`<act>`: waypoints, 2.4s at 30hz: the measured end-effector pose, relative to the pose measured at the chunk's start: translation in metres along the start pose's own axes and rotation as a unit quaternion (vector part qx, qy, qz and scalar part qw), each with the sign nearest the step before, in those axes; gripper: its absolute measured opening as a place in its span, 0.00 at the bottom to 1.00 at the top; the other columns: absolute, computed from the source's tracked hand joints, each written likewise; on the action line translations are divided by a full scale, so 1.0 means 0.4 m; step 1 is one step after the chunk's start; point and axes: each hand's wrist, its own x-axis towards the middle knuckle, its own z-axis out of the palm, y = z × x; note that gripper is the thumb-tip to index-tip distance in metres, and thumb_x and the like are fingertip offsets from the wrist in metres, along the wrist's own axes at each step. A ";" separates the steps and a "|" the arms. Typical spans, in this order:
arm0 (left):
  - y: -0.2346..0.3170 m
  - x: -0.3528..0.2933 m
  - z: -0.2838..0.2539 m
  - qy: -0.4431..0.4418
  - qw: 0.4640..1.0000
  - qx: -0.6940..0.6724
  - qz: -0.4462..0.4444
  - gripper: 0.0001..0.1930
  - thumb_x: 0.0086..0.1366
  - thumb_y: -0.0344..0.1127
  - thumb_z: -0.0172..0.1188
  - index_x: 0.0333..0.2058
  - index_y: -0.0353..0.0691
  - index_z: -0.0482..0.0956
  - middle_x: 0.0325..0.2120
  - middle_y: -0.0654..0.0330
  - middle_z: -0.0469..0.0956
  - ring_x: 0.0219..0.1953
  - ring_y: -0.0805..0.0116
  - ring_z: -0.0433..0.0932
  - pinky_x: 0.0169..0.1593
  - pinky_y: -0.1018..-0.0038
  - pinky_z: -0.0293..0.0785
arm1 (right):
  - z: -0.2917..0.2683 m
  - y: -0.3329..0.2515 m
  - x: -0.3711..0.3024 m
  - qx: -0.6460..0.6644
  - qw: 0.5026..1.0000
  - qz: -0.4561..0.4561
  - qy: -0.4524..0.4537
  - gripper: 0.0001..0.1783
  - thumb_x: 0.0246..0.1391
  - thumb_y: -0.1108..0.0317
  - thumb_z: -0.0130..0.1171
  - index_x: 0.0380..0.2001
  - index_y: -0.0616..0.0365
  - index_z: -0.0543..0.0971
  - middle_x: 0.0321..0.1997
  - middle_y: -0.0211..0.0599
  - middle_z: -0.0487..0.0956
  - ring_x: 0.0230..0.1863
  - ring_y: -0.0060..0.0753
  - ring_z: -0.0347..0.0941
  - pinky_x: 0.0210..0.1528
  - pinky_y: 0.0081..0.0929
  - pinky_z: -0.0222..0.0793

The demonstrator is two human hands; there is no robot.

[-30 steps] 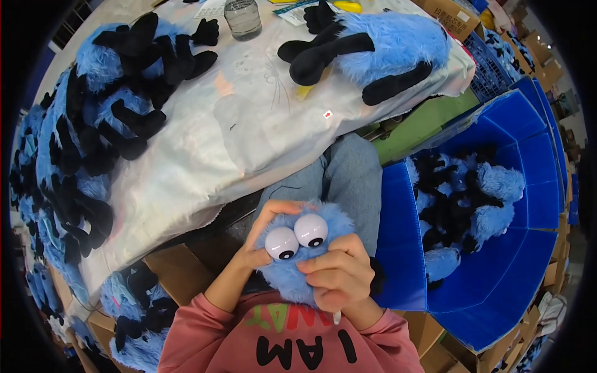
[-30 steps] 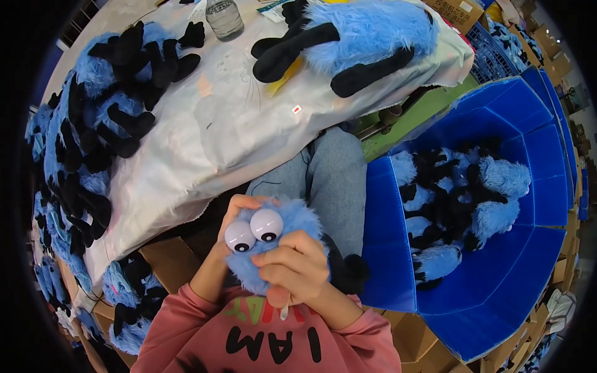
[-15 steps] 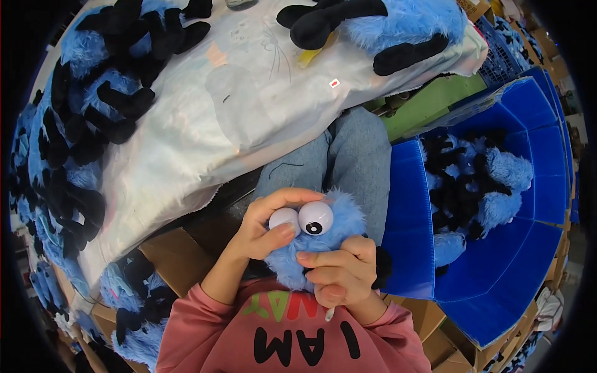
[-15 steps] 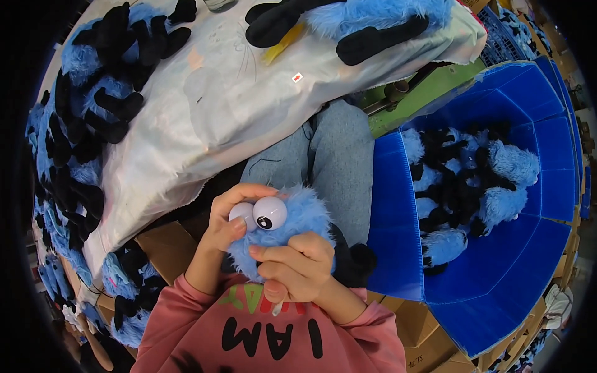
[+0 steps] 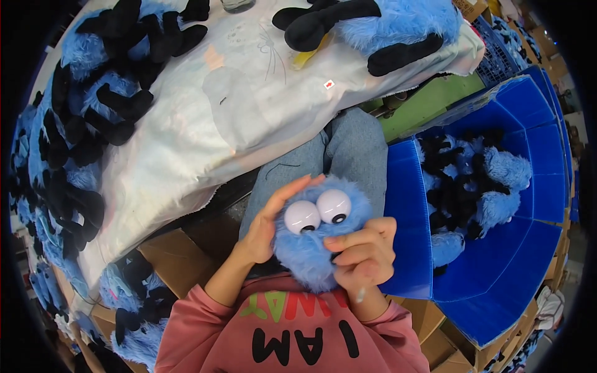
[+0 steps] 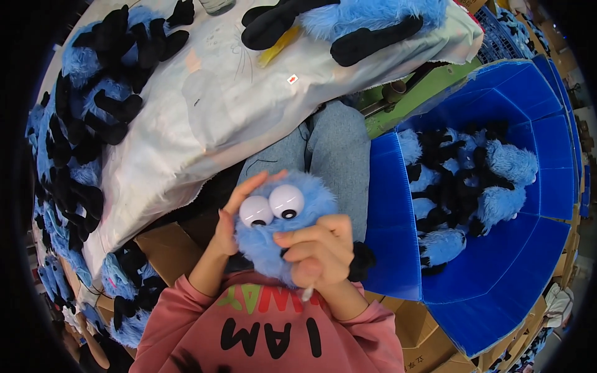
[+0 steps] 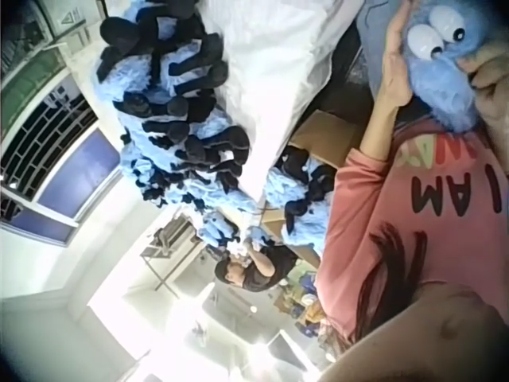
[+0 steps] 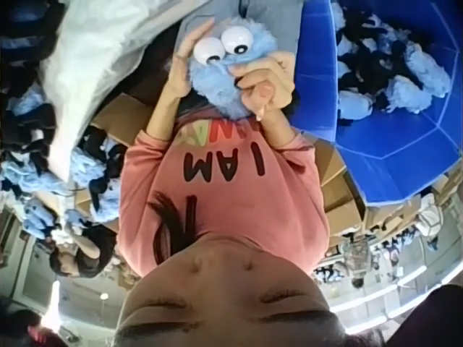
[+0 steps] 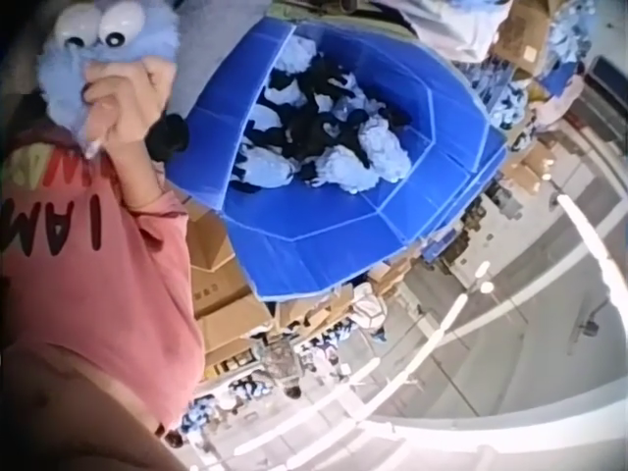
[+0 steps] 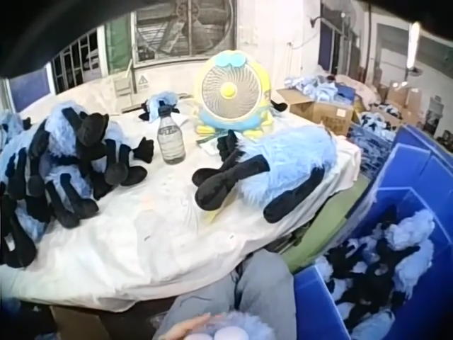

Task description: Assembling blue plush toys by attaching plastic eyes and organizing them into containers at a workbench.

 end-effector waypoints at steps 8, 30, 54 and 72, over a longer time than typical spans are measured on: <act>-0.024 -0.045 -0.009 -0.093 0.972 0.188 -0.109 0.54 0.38 0.36 0.72 0.60 0.36 0.45 0.59 0.51 0.50 0.59 0.57 0.53 0.60 0.65 0.49 | -0.073 0.100 0.017 0.218 0.958 0.107 0.150 0.20 0.57 0.61 0.34 0.15 0.51 0.68 0.16 0.32 0.75 0.27 0.25 0.65 0.38 0.22 0.59; 0.961 0.068 -0.482 0.545 0.440 0.658 0.277 0.16 0.57 0.36 0.54 0.41 0.32 0.72 0.38 0.50 0.74 0.38 0.60 0.72 0.43 0.73 0.69 | -0.106 0.228 -0.069 0.072 0.822 0.328 -0.460 0.37 0.33 0.70 0.66 0.50 0.64 0.64 0.42 0.42 0.71 0.39 0.37 0.68 0.45 0.29 0.65; 0.708 -0.114 -0.592 0.497 0.532 0.594 0.342 0.48 0.38 0.37 0.68 0.55 0.36 0.45 0.52 0.50 0.50 0.54 0.54 0.53 0.58 0.63 0.51 | 0.091 0.347 -0.135 0.154 0.920 0.069 -0.353 0.44 0.21 0.56 0.70 0.47 0.65 0.68 0.40 0.44 0.69 0.38 0.43 0.65 0.44 0.31 0.62; 0.684 -0.128 -0.595 0.460 0.477 0.624 0.415 0.48 0.33 0.35 0.69 0.52 0.43 0.47 0.52 0.50 0.50 0.54 0.52 0.53 0.56 0.58 0.53 | 0.115 0.165 0.016 0.084 0.803 0.252 -0.533 0.44 0.23 0.54 0.70 0.48 0.65 0.68 0.39 0.45 0.69 0.37 0.43 0.65 0.43 0.32 0.62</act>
